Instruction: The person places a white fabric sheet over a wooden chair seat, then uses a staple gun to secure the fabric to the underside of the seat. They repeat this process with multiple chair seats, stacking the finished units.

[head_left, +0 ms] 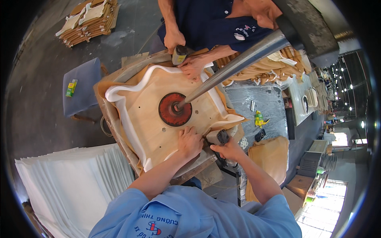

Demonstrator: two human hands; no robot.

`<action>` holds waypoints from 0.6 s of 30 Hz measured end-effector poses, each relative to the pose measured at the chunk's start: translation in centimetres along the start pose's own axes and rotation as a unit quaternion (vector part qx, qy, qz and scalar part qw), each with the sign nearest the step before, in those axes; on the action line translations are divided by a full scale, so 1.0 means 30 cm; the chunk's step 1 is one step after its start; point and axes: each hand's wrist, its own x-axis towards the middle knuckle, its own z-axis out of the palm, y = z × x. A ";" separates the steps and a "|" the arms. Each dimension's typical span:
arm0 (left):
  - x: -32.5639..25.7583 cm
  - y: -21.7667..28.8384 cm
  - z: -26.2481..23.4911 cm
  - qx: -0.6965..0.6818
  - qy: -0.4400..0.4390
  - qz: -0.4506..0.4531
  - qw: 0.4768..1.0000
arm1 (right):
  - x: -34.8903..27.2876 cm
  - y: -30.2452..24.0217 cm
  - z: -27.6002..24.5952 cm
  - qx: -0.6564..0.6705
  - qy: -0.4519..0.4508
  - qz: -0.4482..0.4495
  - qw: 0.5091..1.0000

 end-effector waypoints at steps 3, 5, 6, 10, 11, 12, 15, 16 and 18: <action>0.001 0.006 0.009 -0.011 0.001 0.002 1.000 | 0.014 0.019 0.013 -0.024 0.016 -0.016 0.999; -0.004 0.001 0.012 -0.010 0.010 0.010 1.000 | 0.018 0.026 0.034 -0.034 0.044 -0.072 0.996; -0.008 -0.006 0.013 -0.006 0.019 0.017 1.000 | 0.018 0.023 0.042 -0.037 0.052 -0.087 0.994; -0.052 -0.019 -0.008 0.008 0.012 0.029 0.999 | 0.007 0.031 0.012 -0.031 0.028 -0.001 0.999; -0.049 -0.017 -0.013 0.013 0.004 0.023 1.000 | 0.010 0.032 0.002 -0.035 0.014 0.025 0.999; -0.043 -0.013 -0.016 0.018 -0.004 0.018 1.000 | 0.006 0.037 0.002 -0.023 0.012 0.014 1.000; -0.039 -0.020 -0.018 0.014 -0.004 0.009 1.000 | -0.018 0.035 0.025 -0.004 0.008 -0.007 1.000; -0.038 -0.024 -0.017 0.010 0.000 0.006 1.000 | -0.021 0.030 0.041 -0.008 0.009 -0.008 1.000; -0.036 -0.027 -0.007 0.008 0.001 0.016 1.000 | -0.017 0.029 0.062 -0.031 0.035 -0.033 0.998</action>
